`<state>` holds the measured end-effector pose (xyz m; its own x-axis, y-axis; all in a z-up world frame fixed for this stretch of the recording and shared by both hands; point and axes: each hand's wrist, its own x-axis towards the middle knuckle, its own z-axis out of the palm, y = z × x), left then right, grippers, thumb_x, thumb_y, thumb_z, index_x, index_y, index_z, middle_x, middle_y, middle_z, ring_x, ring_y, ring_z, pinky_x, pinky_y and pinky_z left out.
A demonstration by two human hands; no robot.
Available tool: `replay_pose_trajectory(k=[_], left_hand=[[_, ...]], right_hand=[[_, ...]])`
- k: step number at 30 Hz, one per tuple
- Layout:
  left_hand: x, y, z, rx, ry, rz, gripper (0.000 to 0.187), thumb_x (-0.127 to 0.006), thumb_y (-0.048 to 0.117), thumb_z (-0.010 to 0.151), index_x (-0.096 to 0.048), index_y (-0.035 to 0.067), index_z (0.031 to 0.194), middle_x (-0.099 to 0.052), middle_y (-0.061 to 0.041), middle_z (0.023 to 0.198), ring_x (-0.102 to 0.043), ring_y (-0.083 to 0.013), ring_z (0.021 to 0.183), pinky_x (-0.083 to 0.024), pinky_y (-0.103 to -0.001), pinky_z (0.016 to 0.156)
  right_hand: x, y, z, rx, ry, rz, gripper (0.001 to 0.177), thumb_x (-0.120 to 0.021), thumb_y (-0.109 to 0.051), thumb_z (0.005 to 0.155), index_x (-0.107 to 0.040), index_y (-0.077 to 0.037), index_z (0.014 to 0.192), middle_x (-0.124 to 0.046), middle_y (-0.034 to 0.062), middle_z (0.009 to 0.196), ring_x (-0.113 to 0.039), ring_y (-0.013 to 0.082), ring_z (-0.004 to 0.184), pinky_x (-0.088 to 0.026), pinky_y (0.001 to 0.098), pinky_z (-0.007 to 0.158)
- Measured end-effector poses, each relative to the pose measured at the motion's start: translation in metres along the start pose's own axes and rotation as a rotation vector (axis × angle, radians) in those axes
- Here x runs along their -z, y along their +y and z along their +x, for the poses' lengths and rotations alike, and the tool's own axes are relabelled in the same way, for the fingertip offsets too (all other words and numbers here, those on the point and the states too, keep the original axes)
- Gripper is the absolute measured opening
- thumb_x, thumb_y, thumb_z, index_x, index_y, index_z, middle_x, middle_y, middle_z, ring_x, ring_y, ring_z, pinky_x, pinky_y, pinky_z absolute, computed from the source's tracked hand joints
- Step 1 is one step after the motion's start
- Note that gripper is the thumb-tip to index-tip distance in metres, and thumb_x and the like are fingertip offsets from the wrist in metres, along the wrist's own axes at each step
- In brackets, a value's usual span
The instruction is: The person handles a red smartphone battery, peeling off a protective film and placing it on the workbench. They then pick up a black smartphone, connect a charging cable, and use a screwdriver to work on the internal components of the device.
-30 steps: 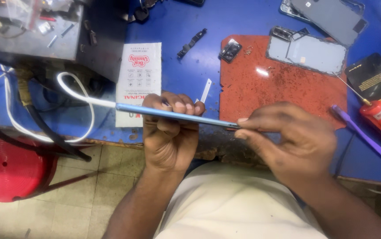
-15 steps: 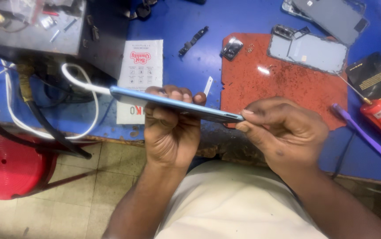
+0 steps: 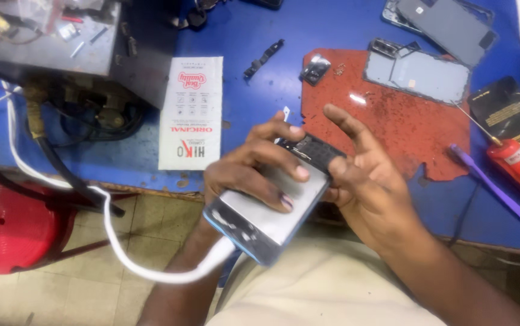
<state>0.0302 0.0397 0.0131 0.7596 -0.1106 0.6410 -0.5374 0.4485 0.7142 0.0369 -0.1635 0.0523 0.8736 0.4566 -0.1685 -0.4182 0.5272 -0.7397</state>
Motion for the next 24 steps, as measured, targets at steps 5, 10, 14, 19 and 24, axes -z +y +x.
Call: replay_pose_trajectory(k=[5, 10, 14, 19, 24], left_hand=[[-0.009, 0.0, -0.012, 0.196, 0.135, -0.202, 0.032, -0.087, 0.025, 0.092, -0.076, 0.026, 0.122, -0.044, -0.002, 0.166, -0.036, -0.0256, 0.155, -0.03, -0.046, 0.134], [-0.026, 0.012, -0.043, 0.475, 0.437, -0.388, 0.079, -0.082, 0.02, 0.091, -0.039, 0.01, 0.157, -0.044, -0.015, 0.158, -0.047, -0.0292, 0.144, -0.043, -0.05, 0.119], [-0.043, 0.041, -0.057, 0.796, 0.277, -0.489, 0.042, -0.066, 0.015, 0.102, -0.057, -0.004, 0.139, -0.07, -0.02, 0.129, -0.073, -0.0299, 0.106, -0.061, -0.046, 0.09], [-0.045, 0.085, -0.026, 0.561, -0.189, 0.397, 0.027, -0.066, 0.017, 0.1, -0.067, 0.001, 0.121, -0.074, -0.016, 0.111, -0.076, -0.0281, 0.099, -0.062, -0.045, 0.087], [-0.049, 0.076, 0.016, 0.074, -0.263, 1.371, 0.054, -0.075, 0.026, 0.09, -0.056, 0.001, 0.134, -0.06, -0.018, 0.136, -0.059, -0.0356, 0.124, -0.045, -0.054, 0.106]], right_hand=[[-0.007, -0.007, 0.007, 0.089, 0.065, -0.032, 0.079, -0.073, 0.003, 0.096, -0.031, -0.005, 0.162, -0.066, 0.0109, 0.113, -0.068, 0.0128, 0.094, -0.058, 0.0248, 0.076], [-0.004, -0.017, 0.01, 0.195, 0.191, -0.124, 0.074, -0.069, 0.004, 0.091, -0.033, -0.003, 0.156, -0.063, 0.0094, 0.128, -0.07, 0.0146, 0.106, -0.063, 0.0299, 0.084], [0.003, -0.023, 0.008, 0.277, 0.158, -0.089, 0.074, -0.07, 0.008, 0.096, -0.034, -0.002, 0.159, -0.061, 0.0117, 0.13, -0.069, 0.0164, 0.108, -0.062, 0.0302, 0.091], [0.01, -0.018, 0.004, 0.3, 0.169, -0.183, 0.076, -0.07, 0.009, 0.095, -0.033, -0.003, 0.16, -0.063, 0.0111, 0.129, -0.069, 0.0159, 0.11, -0.062, 0.0293, 0.093], [0.019, -0.013, -0.006, 0.288, 0.19, -0.275, 0.081, -0.07, 0.01, 0.091, -0.032, -0.007, 0.16, -0.063, 0.0087, 0.123, -0.068, 0.0157, 0.11, -0.062, 0.0313, 0.093]])
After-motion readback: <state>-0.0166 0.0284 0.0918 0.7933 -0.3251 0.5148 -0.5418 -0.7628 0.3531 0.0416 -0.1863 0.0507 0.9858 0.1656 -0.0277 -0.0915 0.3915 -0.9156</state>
